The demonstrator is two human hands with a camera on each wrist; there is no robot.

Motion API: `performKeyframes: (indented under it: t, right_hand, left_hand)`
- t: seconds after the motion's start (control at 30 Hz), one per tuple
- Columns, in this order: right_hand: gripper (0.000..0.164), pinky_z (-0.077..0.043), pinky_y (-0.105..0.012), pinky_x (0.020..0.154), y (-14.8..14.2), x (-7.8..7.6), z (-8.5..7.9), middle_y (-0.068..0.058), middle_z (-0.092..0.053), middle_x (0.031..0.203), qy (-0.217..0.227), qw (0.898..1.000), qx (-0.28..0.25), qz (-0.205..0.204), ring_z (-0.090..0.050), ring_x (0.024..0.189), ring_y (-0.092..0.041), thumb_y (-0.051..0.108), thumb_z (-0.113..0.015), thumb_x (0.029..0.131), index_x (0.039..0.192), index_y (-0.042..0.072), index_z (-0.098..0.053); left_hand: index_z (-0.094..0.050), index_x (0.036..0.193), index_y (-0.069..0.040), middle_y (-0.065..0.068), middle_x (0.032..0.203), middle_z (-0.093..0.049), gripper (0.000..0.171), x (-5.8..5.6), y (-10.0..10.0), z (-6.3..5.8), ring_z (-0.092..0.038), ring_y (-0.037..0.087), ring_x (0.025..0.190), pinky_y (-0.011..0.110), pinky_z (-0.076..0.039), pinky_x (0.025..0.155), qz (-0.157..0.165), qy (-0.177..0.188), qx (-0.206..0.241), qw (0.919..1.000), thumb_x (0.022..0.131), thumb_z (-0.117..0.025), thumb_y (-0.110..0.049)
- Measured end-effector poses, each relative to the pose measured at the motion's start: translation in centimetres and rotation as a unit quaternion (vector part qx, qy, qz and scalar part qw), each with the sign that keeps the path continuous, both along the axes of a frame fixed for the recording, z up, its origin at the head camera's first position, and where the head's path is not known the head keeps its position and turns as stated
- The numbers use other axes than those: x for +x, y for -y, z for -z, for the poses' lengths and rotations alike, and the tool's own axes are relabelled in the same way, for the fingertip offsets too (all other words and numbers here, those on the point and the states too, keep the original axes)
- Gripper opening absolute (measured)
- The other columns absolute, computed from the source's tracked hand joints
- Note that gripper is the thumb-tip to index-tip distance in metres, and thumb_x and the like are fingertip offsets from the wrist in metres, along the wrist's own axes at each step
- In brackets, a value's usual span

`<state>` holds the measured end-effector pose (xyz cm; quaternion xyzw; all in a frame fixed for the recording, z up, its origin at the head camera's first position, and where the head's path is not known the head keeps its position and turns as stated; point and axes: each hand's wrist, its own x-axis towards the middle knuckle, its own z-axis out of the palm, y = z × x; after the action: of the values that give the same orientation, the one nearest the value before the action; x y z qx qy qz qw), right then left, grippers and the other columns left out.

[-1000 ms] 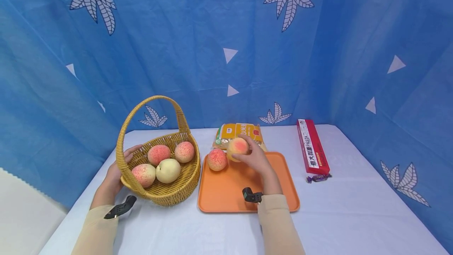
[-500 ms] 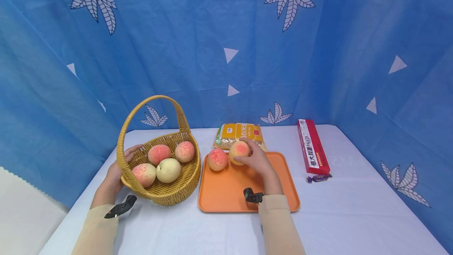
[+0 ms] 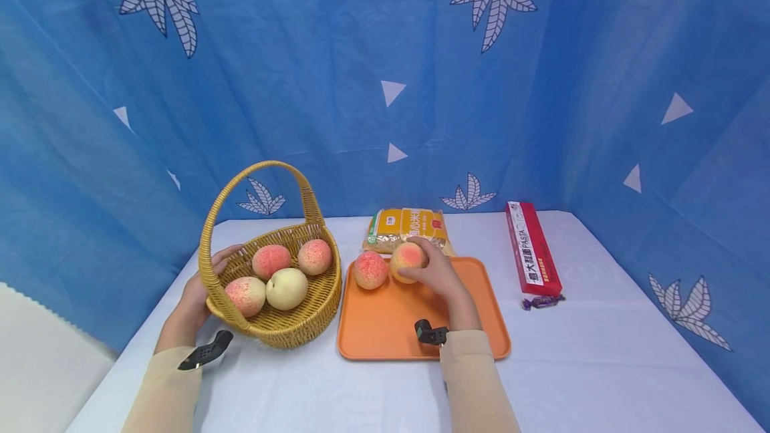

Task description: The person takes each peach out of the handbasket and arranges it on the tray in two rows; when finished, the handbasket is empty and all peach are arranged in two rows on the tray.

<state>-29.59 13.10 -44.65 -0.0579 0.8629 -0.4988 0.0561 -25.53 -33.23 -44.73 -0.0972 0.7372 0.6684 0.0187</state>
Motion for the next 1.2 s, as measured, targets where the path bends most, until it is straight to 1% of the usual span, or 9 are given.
performKeyframes:
  t: [0.17, 0.3, 0.43, 0.6, 0.73, 1.0, 1.2]
  right_hand:
    - [0.071, -0.042, -0.056, 0.11, -0.09, 0.03, 0.1, -0.007, -0.044, 0.153, 0.004, 1.0, -0.002, -0.004, -0.046, 0.133, -0.037, 0.034, -0.081, 0.084, 0.146, 0.028, -0.047]
    - [0.066, -0.043, -0.056, 0.108, -0.07, 0.12, 0.08, -0.008, -0.047, 0.15, 0.006, 1.0, -0.008, -0.005, -0.047, 0.131, -0.038, 0.033, -0.08, 0.085, 0.144, 0.027, -0.05]
    - [0.066, -0.044, -0.055, 0.108, -0.11, 0.14, 0.12, -0.009, -0.047, 0.15, 0.012, 1.0, -0.01, -0.001, -0.048, 0.13, -0.037, 0.034, -0.079, 0.086, 0.144, 0.027, -0.049]
    - [0.067, -0.043, -0.056, 0.11, -0.15, 0.17, 0.05, -0.01, -0.046, 0.151, 0.022, 1.0, -0.009, 0.0, -0.048, 0.131, -0.037, 0.035, -0.078, 0.087, 0.146, 0.026, -0.047]
    - [0.068, -0.041, -0.056, 0.111, -0.13, 0.24, -0.07, -0.011, -0.044, 0.153, 0.027, 1.0, -0.005, -0.005, -0.046, 0.133, -0.037, 0.037, -0.077, 0.088, 0.147, 0.025, -0.045]
    - [0.07, -0.04, -0.058, 0.112, -0.1, 0.34, -0.22, -0.011, -0.041, 0.156, 0.021, 1.0, 0.005, -0.015, -0.045, 0.135, -0.039, 0.038, -0.076, 0.088, 0.149, 0.023, -0.044]
    - [0.07, -0.038, -0.06, 0.113, -0.06, 0.36, -0.27, -0.013, -0.04, 0.156, 0.018, 1.0, 0.007, -0.019, -0.043, 0.137, -0.04, 0.039, -0.075, 0.089, 0.15, 0.023, -0.043]
  left_hand:
    - [-0.036, 0.155, -0.034, 0.004, 0.164, -0.026, 0.05, 0.01, -0.01, -0.04, -0.022, 0.022, 0.15, 0.046, -0.019, 0.122, 0.005, 0.001, 0.005, 1.0, 0.108, -0.023, -0.046]
    - [-0.035, 0.156, -0.031, 0.004, 0.166, -0.022, 0.052, -0.01, 0.09, 0.01, -0.018, 0.024, 0.152, 0.048, -0.016, 0.124, 0.011, -0.004, 0.003, 0.9999, 0.108, -0.021, -0.046]
    - [-0.035, 0.156, -0.029, 0.004, 0.167, -0.019, 0.052, -0.04, 0.15, 0.09, -0.014, 0.024, 0.153, 0.049, -0.012, 0.125, 0.014, -0.007, 0.004, 0.9999, 0.108, -0.022, -0.044]
    - [-0.035, 0.155, -0.031, 0.002, 0.167, -0.019, 0.052, -0.07, 0.16, 0.12, -0.015, 0.023, 0.154, 0.048, -0.014, 0.125, 0.008, 0.002, 0.007, 0.9999, 0.108, -0.022, -0.047]
    - [-0.036, 0.155, -0.032, 0.002, 0.167, -0.02, 0.052, -0.04, 0.12, 0.12, -0.016, 0.023, 0.153, 0.047, -0.015, 0.124, 0.007, 0.001, 0.005, 1.0, 0.108, -0.022, -0.047]
    - [-0.038, 0.154, -0.033, 0.003, 0.166, -0.022, 0.052, 0.12, 0.16, 0.09, -0.017, 0.024, 0.153, 0.048, -0.015, 0.124, 0.004, -0.003, 0.005, 1.0, 0.107, -0.024, -0.05]
    - [-0.039, 0.153, -0.035, 0.003, 0.166, -0.022, 0.052, 0.02, 0.22, 0.13, -0.017, 0.024, 0.153, 0.048, -0.015, 0.125, 0.004, -0.006, 0.005, 1.0, 0.106, -0.024, -0.053]
